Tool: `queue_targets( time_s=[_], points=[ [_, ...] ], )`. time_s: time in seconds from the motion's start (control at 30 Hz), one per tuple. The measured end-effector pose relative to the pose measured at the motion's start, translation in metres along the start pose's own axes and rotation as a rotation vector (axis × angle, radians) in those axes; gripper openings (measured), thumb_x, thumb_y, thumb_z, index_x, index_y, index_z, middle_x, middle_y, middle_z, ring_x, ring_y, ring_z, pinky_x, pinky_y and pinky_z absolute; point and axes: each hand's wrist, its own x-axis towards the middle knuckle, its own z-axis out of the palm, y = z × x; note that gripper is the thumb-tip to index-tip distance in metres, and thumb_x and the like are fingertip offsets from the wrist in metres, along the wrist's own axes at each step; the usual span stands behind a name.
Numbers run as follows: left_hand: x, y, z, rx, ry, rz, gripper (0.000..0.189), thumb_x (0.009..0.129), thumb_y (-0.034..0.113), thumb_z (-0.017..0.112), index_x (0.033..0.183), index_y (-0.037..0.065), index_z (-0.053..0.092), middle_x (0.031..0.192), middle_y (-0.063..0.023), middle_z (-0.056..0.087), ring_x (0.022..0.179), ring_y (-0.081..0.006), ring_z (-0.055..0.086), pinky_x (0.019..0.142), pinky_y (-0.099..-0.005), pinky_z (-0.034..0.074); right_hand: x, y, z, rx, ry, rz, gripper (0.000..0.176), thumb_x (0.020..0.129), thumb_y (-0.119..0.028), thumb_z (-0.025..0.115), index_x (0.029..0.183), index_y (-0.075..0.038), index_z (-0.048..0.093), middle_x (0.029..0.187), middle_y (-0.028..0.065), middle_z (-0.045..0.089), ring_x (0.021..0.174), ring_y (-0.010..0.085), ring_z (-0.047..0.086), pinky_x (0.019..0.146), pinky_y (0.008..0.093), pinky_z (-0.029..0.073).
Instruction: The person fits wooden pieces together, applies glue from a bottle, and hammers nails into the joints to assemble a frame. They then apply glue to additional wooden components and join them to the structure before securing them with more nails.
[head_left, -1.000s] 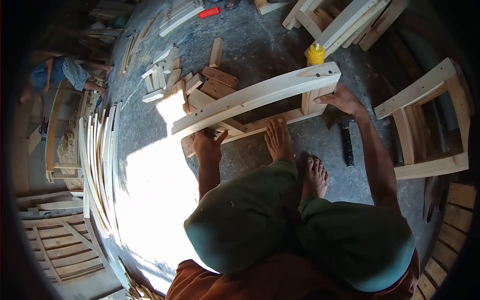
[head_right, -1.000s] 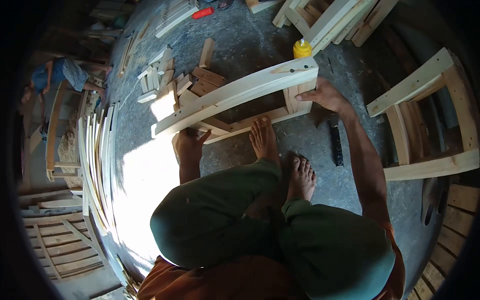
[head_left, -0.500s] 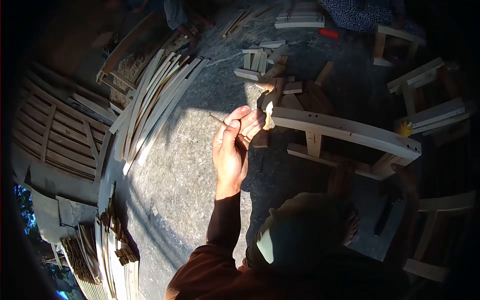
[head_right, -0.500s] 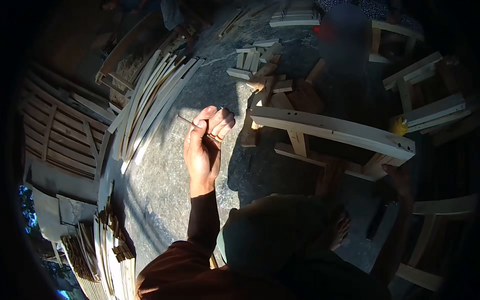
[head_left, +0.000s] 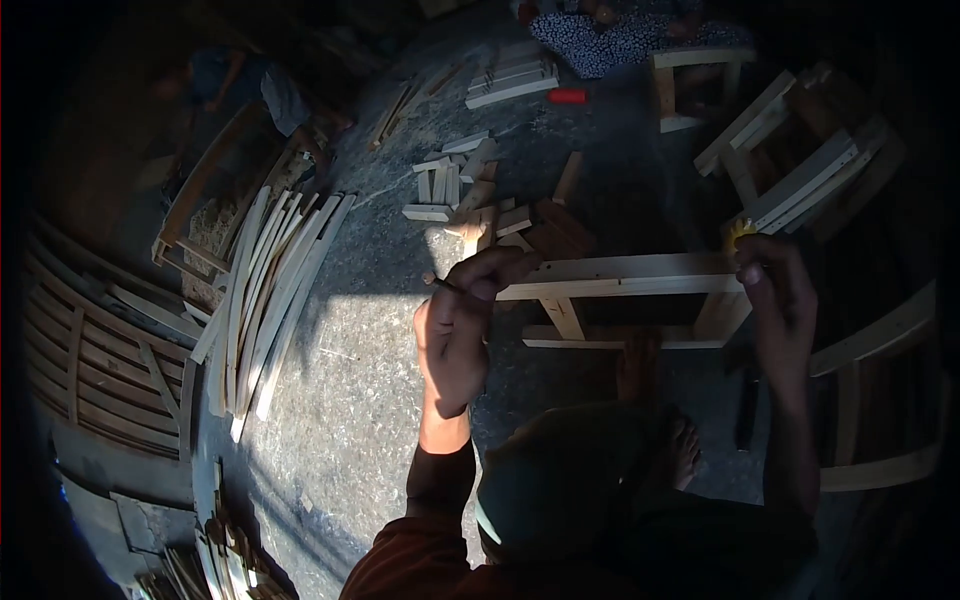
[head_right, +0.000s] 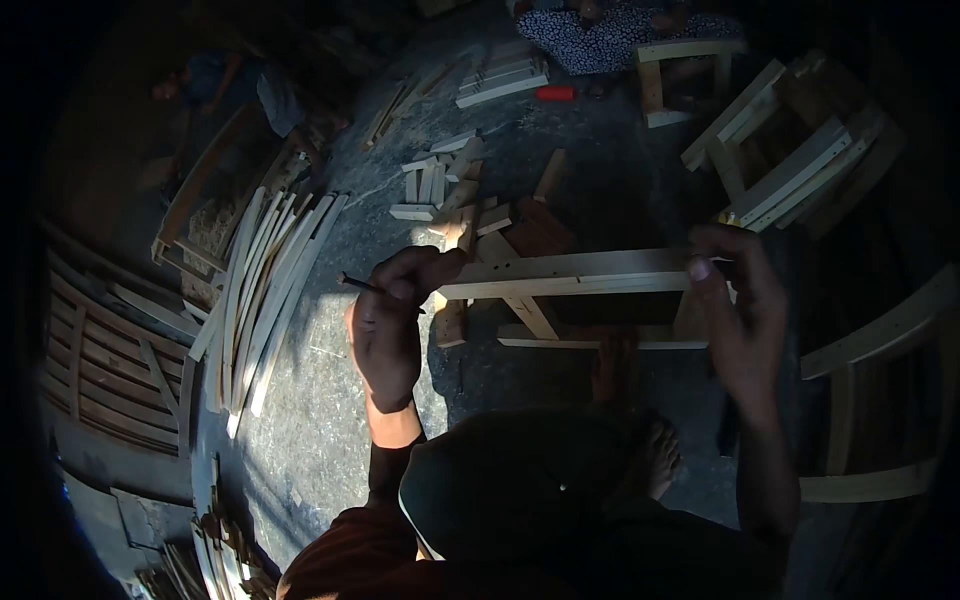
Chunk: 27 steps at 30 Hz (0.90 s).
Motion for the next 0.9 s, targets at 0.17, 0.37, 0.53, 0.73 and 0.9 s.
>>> queue_targets(
  time_s=[0.17,0.37,0.53,0.73,0.9],
  points=[
    [0.007,0.015,0.041,-0.023,-0.269,-0.084,0.033,0.106,0.018,0.043,0.125,-0.004,0.06,0.122,-0.0189,0.068,0.114,-0.0276,0.065,0.1,-0.0367,0.047,0.023,-0.039,0.051,0.216,-0.226,-0.102,0.022,0.099,-0.015,0.063,0.115,0.0,0.061,0.102,0.0103,0.068,0.091,0.0133,0.067,0.074,0.0298,0.053],
    [0.022,0.028,0.071,0.04,-0.548,-0.233,0.041,0.104,0.005,0.041,0.145,0.001,0.048,0.111,-0.0132,0.072,0.104,-0.0182,0.068,0.093,-0.0299,0.05,0.017,-0.028,0.055,0.348,-0.153,0.091,0.02,0.103,-0.016,0.057,0.104,0.004,0.058,0.089,0.0093,0.066,0.082,0.0103,0.061,0.072,0.0313,0.053],
    [0.027,0.016,0.101,-0.123,-0.675,-0.183,0.043,0.105,0.003,0.039,0.148,0.002,0.045,0.104,-0.0135,0.073,0.1,-0.0174,0.068,0.093,-0.0285,0.05,-0.004,-0.018,0.043,0.401,0.069,0.194,0.019,0.104,-0.018,0.057,0.097,0.0,0.057,0.078,0.0028,0.059,0.077,0.0071,0.054,0.067,0.0263,0.048],
    [0.032,-0.009,0.116,0.136,-1.003,-0.034,0.054,0.107,0.015,0.044,0.156,0.002,0.027,0.113,-0.0143,0.071,0.095,-0.0199,0.069,0.09,-0.0333,0.053,-0.021,0.023,0.011,0.635,0.32,0.325,0.027,0.107,-0.029,0.049,0.095,-0.007,0.057,0.07,-0.0013,0.052,0.058,0.0064,0.046,0.054,0.0233,0.038],
    [0.029,-0.011,0.138,-0.089,-1.145,-0.386,0.035,0.107,0.023,0.045,0.128,-0.001,0.057,0.097,-0.0105,0.069,0.081,-0.017,0.066,0.073,-0.0325,0.054,-0.05,0.068,0.002,0.607,0.599,0.451,0.03,0.107,-0.033,0.049,0.091,-0.008,0.053,0.066,-0.0057,0.04,0.055,0.0054,0.037,0.053,0.0226,0.034]
  ],
)
